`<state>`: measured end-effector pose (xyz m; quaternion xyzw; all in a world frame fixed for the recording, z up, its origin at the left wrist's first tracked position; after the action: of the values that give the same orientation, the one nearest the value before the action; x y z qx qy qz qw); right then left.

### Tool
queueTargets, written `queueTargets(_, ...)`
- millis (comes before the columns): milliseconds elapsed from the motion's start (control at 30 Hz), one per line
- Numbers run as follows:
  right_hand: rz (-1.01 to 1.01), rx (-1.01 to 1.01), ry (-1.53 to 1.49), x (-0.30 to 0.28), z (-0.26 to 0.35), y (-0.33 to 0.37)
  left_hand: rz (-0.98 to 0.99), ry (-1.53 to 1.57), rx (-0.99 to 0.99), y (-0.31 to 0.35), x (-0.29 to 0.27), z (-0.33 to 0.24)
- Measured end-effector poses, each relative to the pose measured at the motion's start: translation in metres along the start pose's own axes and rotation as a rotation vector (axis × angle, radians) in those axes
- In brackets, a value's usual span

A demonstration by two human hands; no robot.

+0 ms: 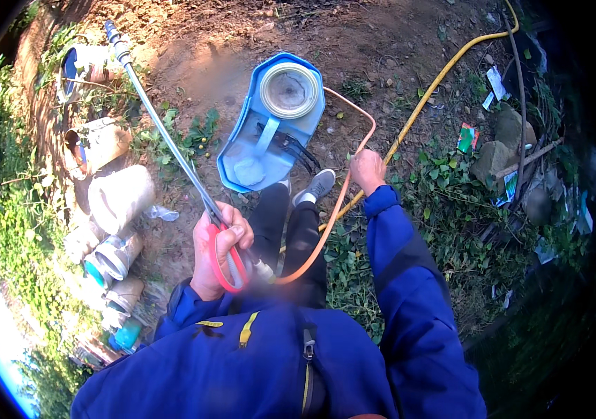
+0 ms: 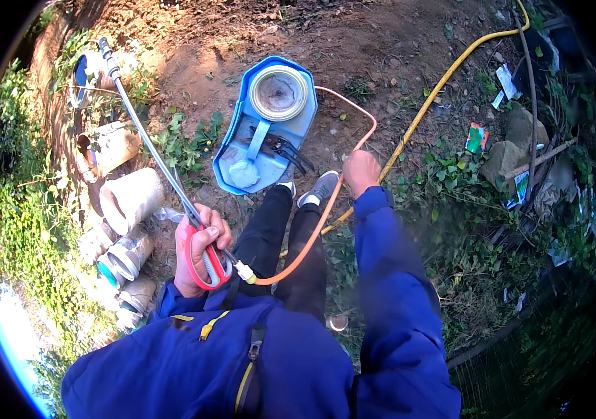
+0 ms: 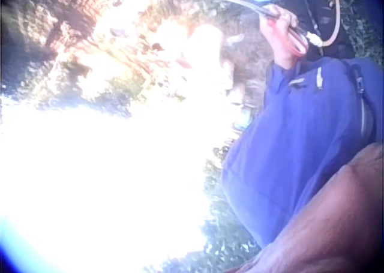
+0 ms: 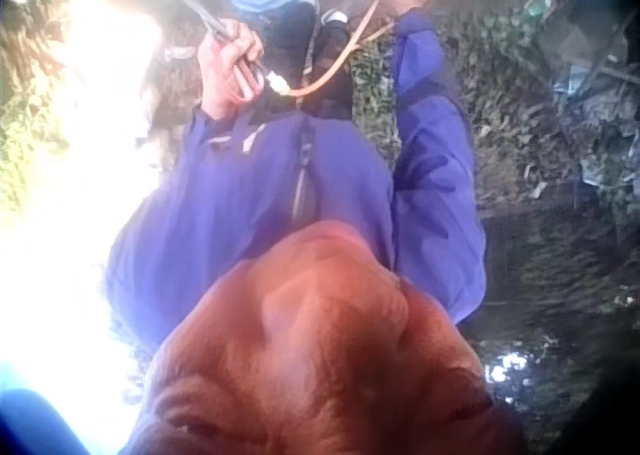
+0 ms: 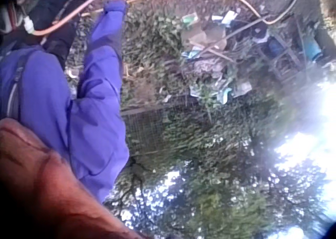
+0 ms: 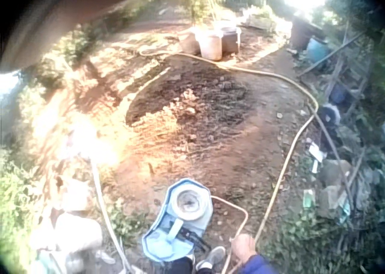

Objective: The person assembles a manual pump sprayer by connecting a nozzle wand to the hose, tightening the screw-on components, and placing a mesh filter and lid onto the blue plastic tank.

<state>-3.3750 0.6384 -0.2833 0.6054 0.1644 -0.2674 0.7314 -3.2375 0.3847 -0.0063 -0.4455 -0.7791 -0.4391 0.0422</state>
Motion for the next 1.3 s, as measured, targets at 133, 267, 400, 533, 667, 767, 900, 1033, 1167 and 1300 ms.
queueTargets(133,-0.136,-0.132,0.281,-0.02,-0.003,-0.003,-0.01,-0.02,0.014,-0.006,-0.013,0.018)
queueTargets(267,-0.235,-0.19,0.126,-0.074,0.08,0.01,-0.054,-0.078,0.044,-0.032,-0.052,0.039)
queueTargets(400,-0.307,-0.337,0.079,-0.098,0.156,0.02,-0.133,-0.076,0.046,-0.059,-0.082,0.063)
queueTargets(533,-0.242,-0.224,-0.079,-0.092,0.17,-0.001,-0.183,-0.155,0.056,-0.087,-0.099,0.073)
queueTargets(667,0.052,-0.028,-0.097,-0.042,0.143,-0.001,-0.233,-0.159,0.108,-0.109,-0.117,0.076)
queueTargets(767,0.135,-0.108,-0.089,0.007,0.136,0.025,-0.263,-0.181,0.105,-0.119,-0.131,0.082)
queueTargets(900,0.167,-0.138,-0.012,0.04,0.14,0.024,-0.274,-0.313,0.052,-0.122,-0.14,0.085)
queueTargets(1033,0.215,-0.236,0.033,0.047,0.128,0.023,-0.186,-0.323,0.016,-0.114,-0.138,0.086)
queueTargets(1167,0.261,-0.272,-0.075,0.053,0.094,0.042,-0.083,-0.201,-0.105,-0.105,-0.122,0.085)
queueTargets(1300,0.066,-0.288,-0.646,0.041,0.075,0.075,-0.021,-0.176,-0.097,-0.104,-0.109,0.093)
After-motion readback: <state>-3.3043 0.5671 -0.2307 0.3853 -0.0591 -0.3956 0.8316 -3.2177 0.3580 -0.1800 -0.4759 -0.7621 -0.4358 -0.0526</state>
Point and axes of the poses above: each hand's wrist, its own y-axis away from the middle knuckle, its own x-axis out of the palm, z = x × y, the point moved 5 cm from there along -y, towards the middle knuckle, and after that the axes turned 11 degrees about z, right-handed, at the moved point
